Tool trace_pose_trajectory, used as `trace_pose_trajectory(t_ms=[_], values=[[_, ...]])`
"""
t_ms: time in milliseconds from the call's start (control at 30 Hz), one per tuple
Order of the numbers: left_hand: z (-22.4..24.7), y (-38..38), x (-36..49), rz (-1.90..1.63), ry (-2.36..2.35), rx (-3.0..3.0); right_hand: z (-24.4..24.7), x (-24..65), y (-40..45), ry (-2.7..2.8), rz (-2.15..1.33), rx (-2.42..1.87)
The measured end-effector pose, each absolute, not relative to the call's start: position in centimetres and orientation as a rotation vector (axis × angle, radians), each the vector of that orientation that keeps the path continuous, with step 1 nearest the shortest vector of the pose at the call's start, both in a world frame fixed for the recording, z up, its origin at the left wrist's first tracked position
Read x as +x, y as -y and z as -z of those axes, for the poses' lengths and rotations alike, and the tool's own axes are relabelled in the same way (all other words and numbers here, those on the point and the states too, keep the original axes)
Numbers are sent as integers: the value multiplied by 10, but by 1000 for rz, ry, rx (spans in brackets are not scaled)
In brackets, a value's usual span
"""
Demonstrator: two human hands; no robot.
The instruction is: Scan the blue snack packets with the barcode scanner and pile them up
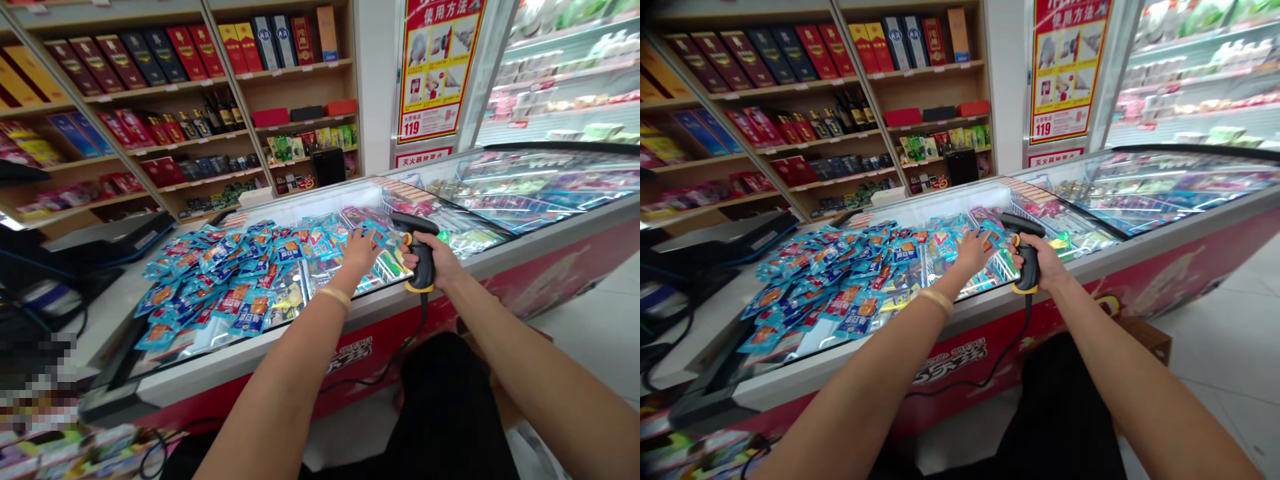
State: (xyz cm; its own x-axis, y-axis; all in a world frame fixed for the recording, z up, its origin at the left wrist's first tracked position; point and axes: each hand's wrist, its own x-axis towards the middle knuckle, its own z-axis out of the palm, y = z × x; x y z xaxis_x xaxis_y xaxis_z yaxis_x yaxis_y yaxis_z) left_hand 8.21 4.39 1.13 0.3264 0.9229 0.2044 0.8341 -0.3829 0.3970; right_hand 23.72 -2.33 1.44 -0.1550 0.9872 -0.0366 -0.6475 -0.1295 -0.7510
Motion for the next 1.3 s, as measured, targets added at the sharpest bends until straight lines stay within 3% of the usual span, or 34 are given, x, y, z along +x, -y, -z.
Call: trace_pose_trajectory(t_ms=[200, 400, 567, 700, 933, 1133, 1300], values=[[-17, -21, 55, -767, -1679, 2429, -12, 239, 25, 797, -1623, -668], [-20, 22, -43, -1099, -1749, 2497, -12, 213, 30, 866, -1684, -655], [-20, 64, -105, -941, -2374, 2198, -13, 168, 32, 915, -1786, -615], [-11, 83, -118, -793, -2541, 2017, -13, 132, 37, 961, -1864, -601], [1, 80, -127, -1016, -2378, 2020, -9, 106, 40, 1026, -1890, -585], [7, 85, -128, -1414, -2176, 2104, -11, 110, 42, 1040, -1860, -617], [-1, 81, -129, -1679, -1738, 1651, -10, 109, 43, 1077, -1863, -584]])
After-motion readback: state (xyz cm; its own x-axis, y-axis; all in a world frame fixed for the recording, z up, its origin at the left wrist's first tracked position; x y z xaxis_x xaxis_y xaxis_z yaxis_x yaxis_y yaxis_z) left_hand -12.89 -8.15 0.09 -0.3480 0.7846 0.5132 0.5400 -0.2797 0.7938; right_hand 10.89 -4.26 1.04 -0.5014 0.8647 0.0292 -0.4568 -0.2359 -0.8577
